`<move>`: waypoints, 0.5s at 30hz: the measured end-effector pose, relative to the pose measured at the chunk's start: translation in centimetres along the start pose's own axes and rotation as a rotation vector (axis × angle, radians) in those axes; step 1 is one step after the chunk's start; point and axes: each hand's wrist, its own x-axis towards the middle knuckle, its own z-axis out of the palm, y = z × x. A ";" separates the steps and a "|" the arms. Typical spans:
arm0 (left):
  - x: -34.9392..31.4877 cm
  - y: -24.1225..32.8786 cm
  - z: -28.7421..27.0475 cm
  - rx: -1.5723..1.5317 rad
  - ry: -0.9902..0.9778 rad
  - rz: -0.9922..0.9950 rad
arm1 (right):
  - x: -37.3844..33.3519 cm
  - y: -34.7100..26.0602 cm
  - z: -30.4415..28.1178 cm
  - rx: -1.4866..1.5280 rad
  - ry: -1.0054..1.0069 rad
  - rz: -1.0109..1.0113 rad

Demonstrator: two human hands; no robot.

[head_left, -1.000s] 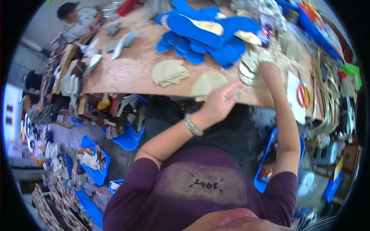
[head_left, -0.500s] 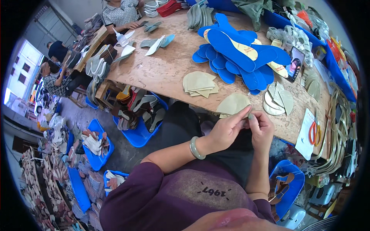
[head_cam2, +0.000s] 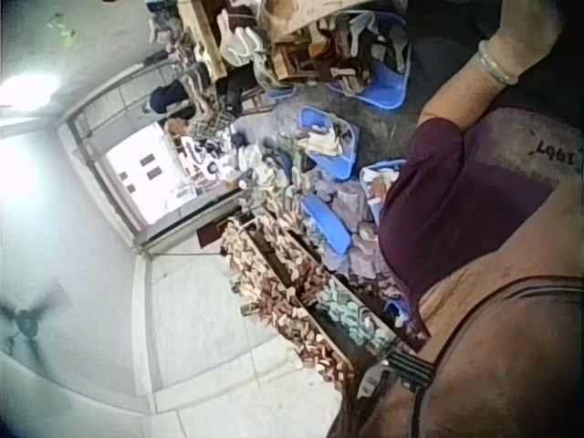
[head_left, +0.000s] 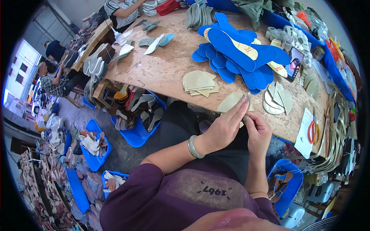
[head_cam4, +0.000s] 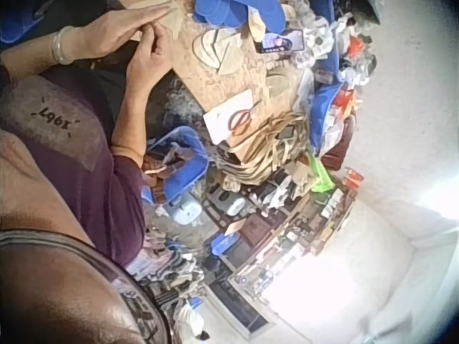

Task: The person repeatedly picks up beige and brown insole pieces from a table, aligns them, and presses them together by hand. They handle the pieces one at a time, occasionally flipping them over and placing them back on the table or into a nearby bin.

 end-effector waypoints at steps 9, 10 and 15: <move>-0.2 0.3 0.4 -0.069 -0.078 -0.010 | 0.2 -0.4 -1.7 -0.150 -0.068 -0.008; -0.2 0.4 0.6 -0.069 -0.082 -0.026 | 0.1 -0.3 -1.8 -0.123 -0.071 0.000; 0.3 1.1 0.5 -0.167 -0.140 -0.116 | -0.1 0.3 -2.1 -0.038 -0.026 0.054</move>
